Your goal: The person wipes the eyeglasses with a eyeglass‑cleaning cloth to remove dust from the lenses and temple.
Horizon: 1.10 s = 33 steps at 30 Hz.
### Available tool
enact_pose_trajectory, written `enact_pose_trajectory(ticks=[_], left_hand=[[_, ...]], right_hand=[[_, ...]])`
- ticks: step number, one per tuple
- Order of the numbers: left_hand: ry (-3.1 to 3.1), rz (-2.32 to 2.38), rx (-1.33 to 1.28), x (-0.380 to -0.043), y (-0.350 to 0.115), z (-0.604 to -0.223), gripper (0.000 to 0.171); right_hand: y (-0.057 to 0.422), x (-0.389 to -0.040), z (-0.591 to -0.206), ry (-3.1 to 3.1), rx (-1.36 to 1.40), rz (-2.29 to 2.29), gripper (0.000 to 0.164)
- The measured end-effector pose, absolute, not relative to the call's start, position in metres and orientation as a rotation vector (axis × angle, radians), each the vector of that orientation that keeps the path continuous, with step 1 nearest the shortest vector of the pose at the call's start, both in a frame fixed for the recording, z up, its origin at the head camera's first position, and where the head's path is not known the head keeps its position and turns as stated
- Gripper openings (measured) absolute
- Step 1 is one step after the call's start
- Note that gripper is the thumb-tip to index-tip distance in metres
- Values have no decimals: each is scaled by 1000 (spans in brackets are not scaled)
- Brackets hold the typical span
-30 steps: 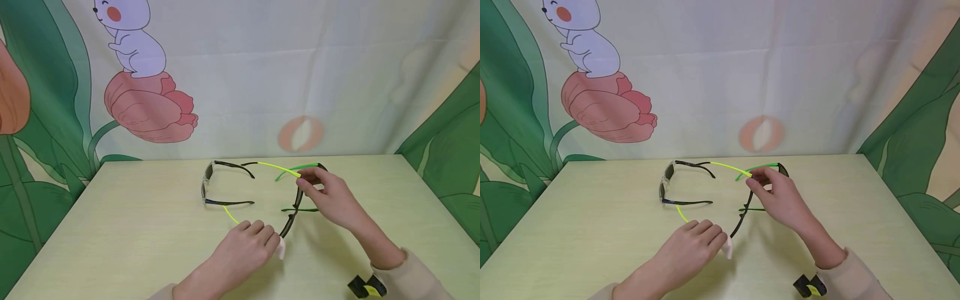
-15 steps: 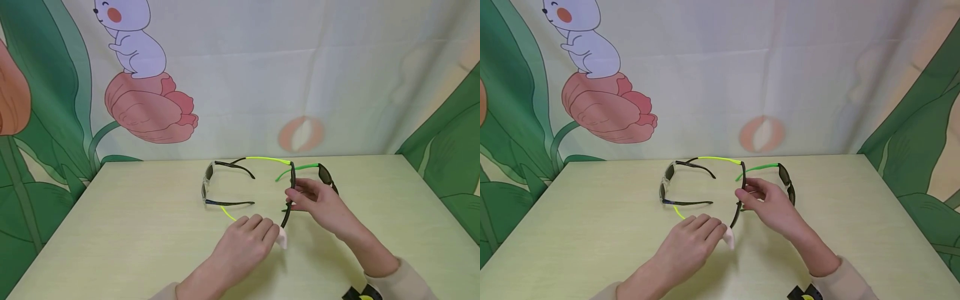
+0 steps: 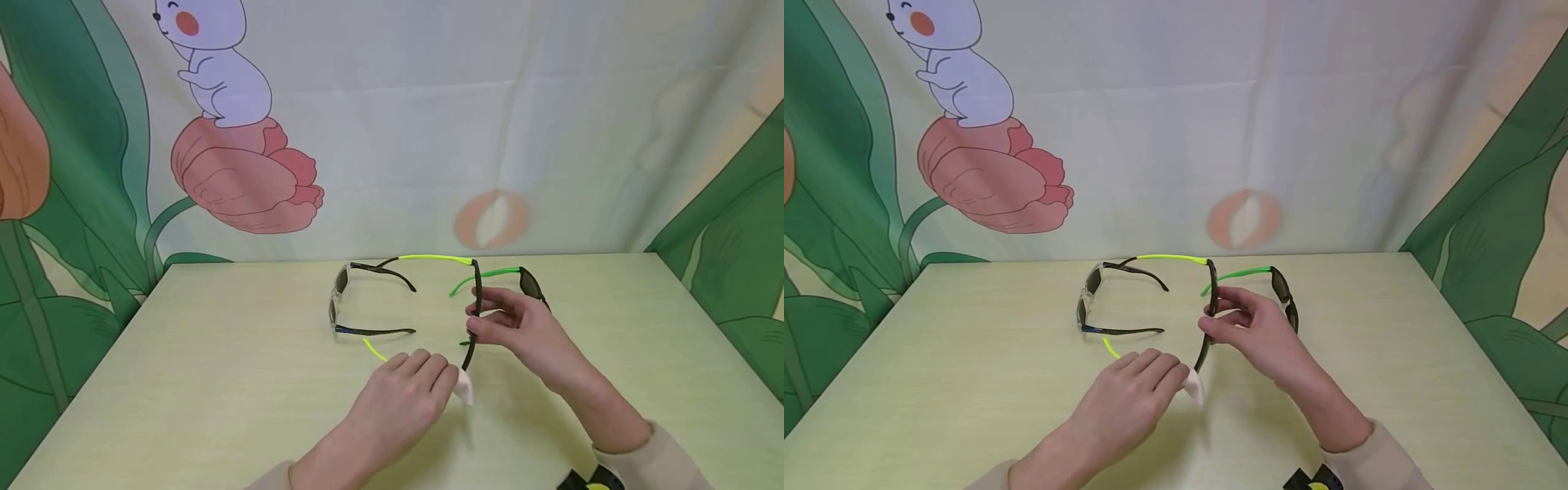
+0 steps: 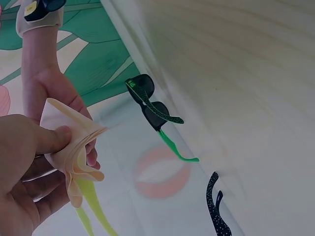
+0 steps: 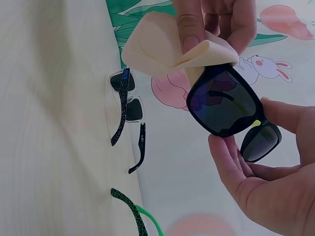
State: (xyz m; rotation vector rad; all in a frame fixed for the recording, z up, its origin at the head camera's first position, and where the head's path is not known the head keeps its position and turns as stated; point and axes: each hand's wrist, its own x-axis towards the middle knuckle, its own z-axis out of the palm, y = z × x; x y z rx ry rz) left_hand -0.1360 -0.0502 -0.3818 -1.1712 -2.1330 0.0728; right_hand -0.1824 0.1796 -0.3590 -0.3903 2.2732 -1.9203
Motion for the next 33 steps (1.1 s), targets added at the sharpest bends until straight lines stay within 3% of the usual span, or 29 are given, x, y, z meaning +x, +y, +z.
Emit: enact_pose_trajectory(ticks=[17,33], left_hand=[[-2131,42,-1170,-136,-51,-381,19],[-2301,39,-1176,-135,-62,-378,34]], right_hand=[[180,-179,-353,2301,-406,-1942,51],[192,-184,-355,2256,-363,-1900,57]])
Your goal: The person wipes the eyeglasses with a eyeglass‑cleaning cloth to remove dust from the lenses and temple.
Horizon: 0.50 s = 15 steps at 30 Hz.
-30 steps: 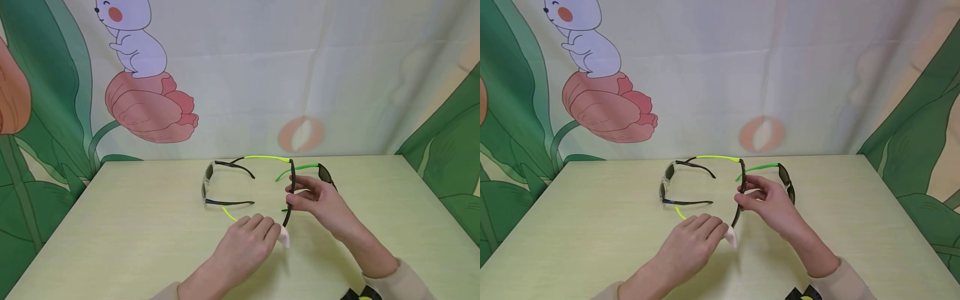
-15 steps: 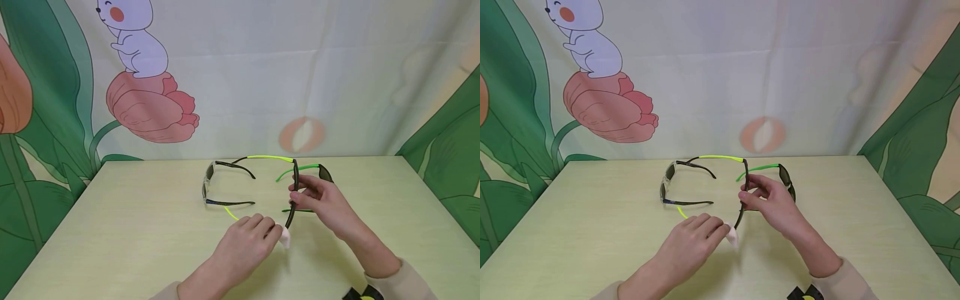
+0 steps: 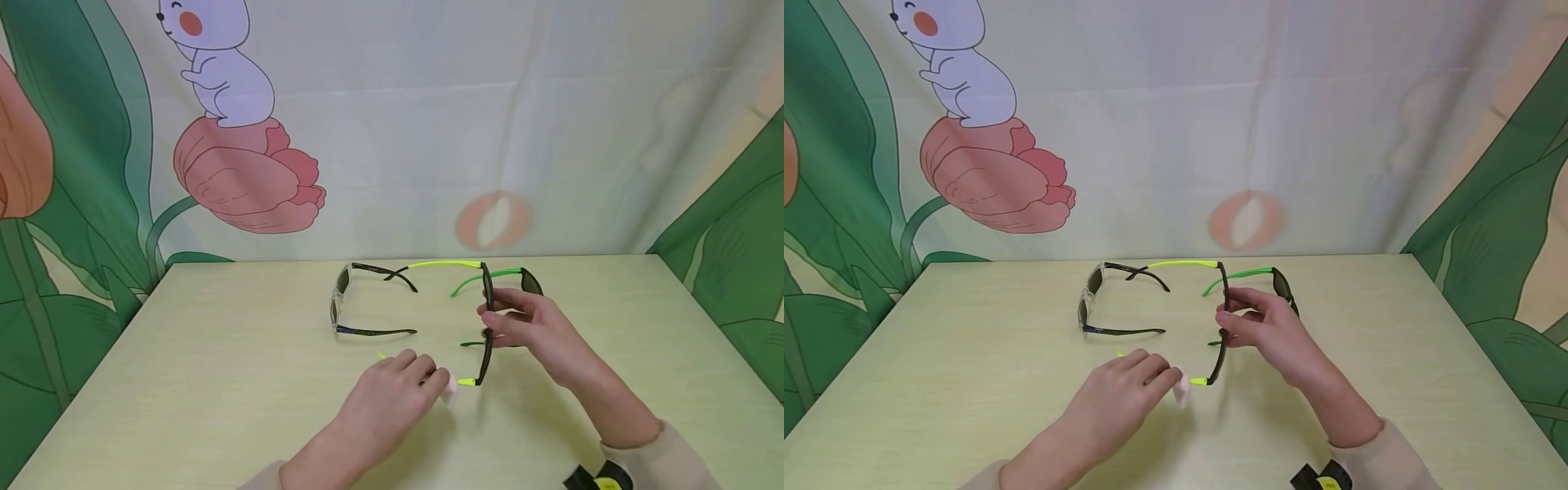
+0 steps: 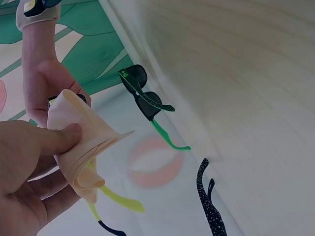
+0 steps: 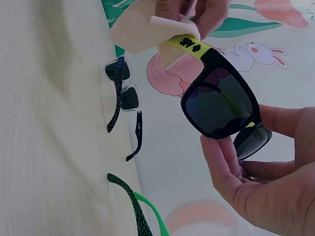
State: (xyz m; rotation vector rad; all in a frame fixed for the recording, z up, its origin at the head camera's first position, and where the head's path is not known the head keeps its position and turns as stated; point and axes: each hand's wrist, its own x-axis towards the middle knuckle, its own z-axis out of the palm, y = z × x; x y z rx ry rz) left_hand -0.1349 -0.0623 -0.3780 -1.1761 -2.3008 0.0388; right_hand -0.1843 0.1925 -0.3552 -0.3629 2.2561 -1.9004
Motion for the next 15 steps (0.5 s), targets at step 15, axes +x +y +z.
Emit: enact_pose_trajectory(ticks=[15], left_hand=[[-2452,-230,-1147,-140,-77,-382,37]], right_hand=[[197,-191,-362,2208,-307,-1915,54]])
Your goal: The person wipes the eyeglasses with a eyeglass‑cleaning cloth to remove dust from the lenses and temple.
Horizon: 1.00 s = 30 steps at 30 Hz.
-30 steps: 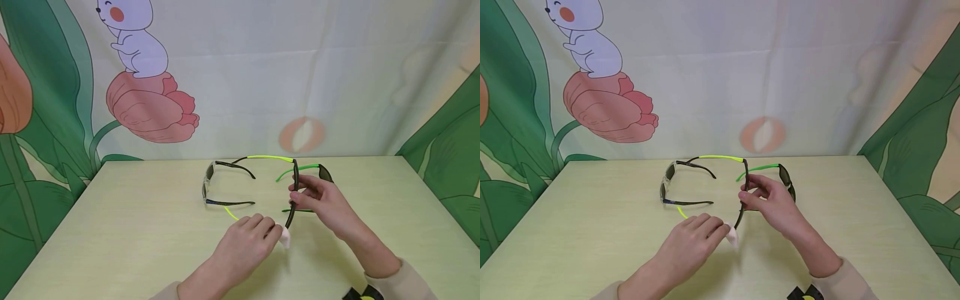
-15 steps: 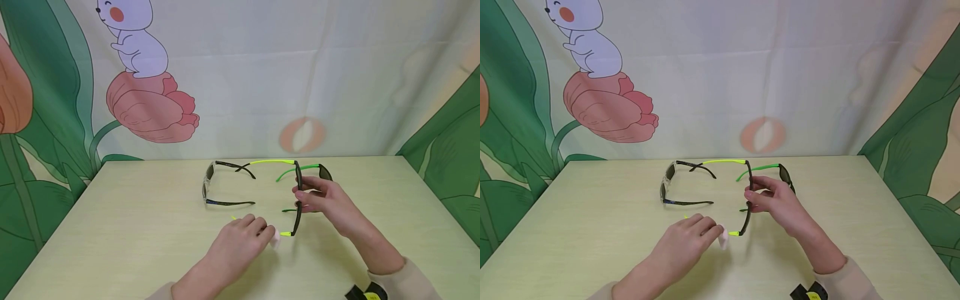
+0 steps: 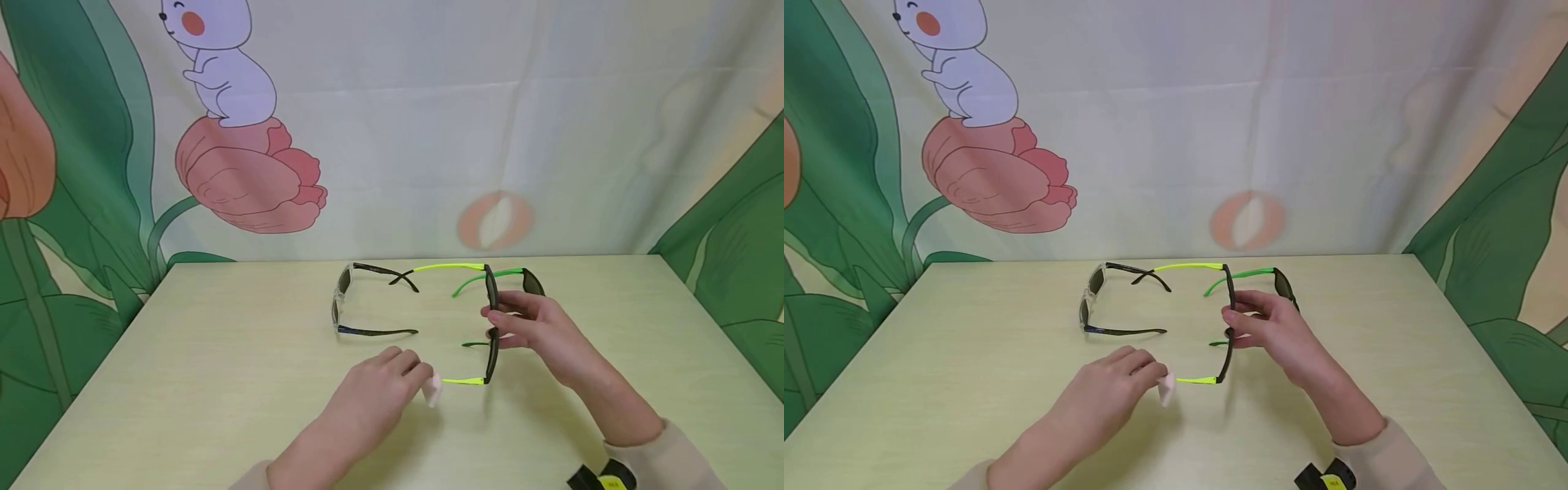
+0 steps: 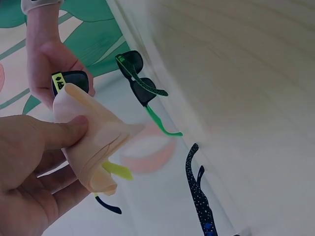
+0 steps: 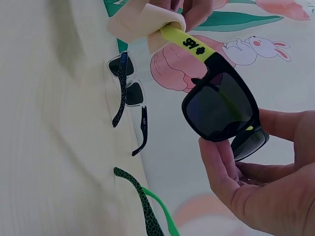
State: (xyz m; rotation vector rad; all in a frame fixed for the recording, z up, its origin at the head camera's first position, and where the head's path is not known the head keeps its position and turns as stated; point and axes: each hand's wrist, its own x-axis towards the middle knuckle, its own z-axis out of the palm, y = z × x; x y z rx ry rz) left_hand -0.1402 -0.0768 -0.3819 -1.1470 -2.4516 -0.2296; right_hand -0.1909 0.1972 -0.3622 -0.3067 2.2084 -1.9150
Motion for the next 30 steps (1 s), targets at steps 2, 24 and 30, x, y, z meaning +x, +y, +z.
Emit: enact_pose_trajectory(ticks=[2,24,30], left_hand=[[-2480,-277,-1134,-141,-78,-382,38],[-2357,-365,-1130,-148,-89,-385,30],[-2336,-367,-1161,-148,-85,-386,29]], right_hand=[[198,-192,-363,2200,-297,-1924,54],[203,-192,-366,2135,-261,-1963,54],[199,-193,-369,2116,-249,-1976,52]])
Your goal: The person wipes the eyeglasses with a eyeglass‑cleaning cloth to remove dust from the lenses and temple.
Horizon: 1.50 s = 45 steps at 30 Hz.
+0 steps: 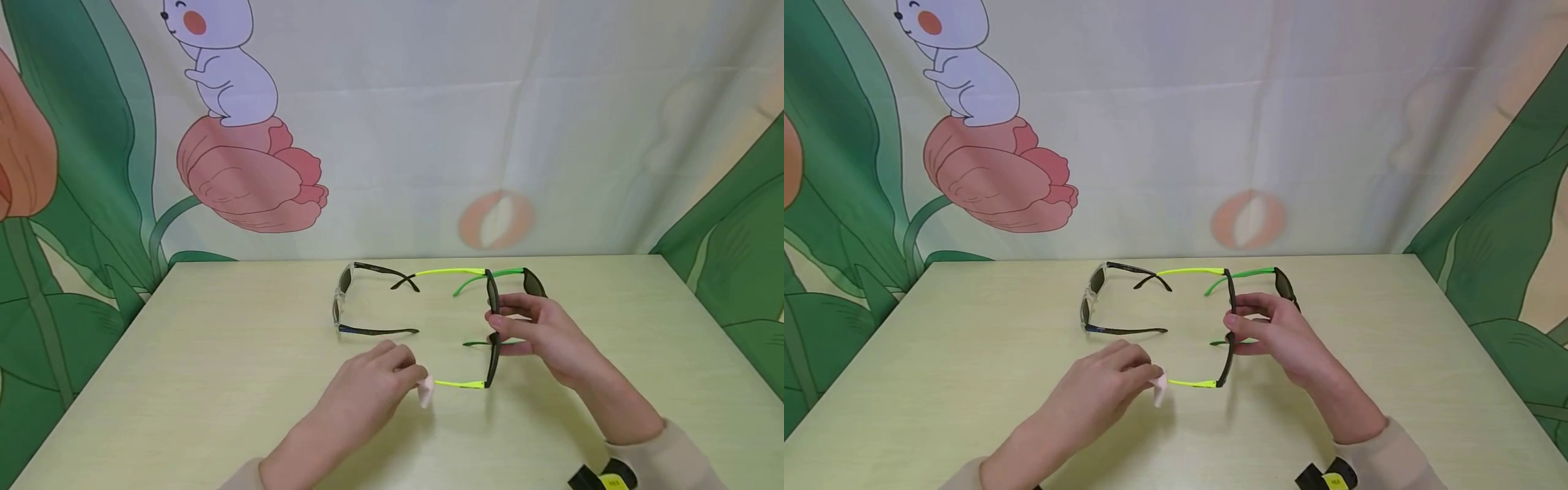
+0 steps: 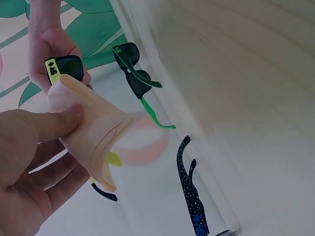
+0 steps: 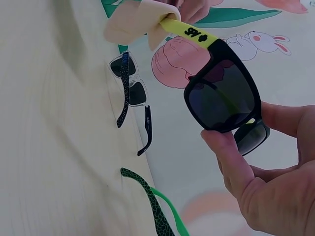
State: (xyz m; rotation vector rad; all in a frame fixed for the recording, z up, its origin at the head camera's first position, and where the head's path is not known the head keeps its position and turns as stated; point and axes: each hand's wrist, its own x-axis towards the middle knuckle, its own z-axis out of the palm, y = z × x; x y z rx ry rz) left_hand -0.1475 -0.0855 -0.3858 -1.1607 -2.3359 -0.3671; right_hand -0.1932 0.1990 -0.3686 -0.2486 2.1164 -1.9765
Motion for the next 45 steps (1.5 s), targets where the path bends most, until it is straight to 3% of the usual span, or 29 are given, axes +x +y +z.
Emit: enact_pose_trajectory(ticks=[7,28,36,45], left_hand=[[-2249,-300,-1158,-149,-79,-384,35],[-2162,-275,-1193,-142,-55,-381,19],[-2221,-292,-1190,-141,-57,-384,28],[-2251,-336,-1156,-144,-65,-386,23]], right_hand=[[195,-192,-367,2125,-230,-1991,54],[175,-188,-369,2147,-214,-2059,50],[178,-186,-369,2176,-245,-2029,49],[192,-184,-366,2215,-255,-2001,52]])
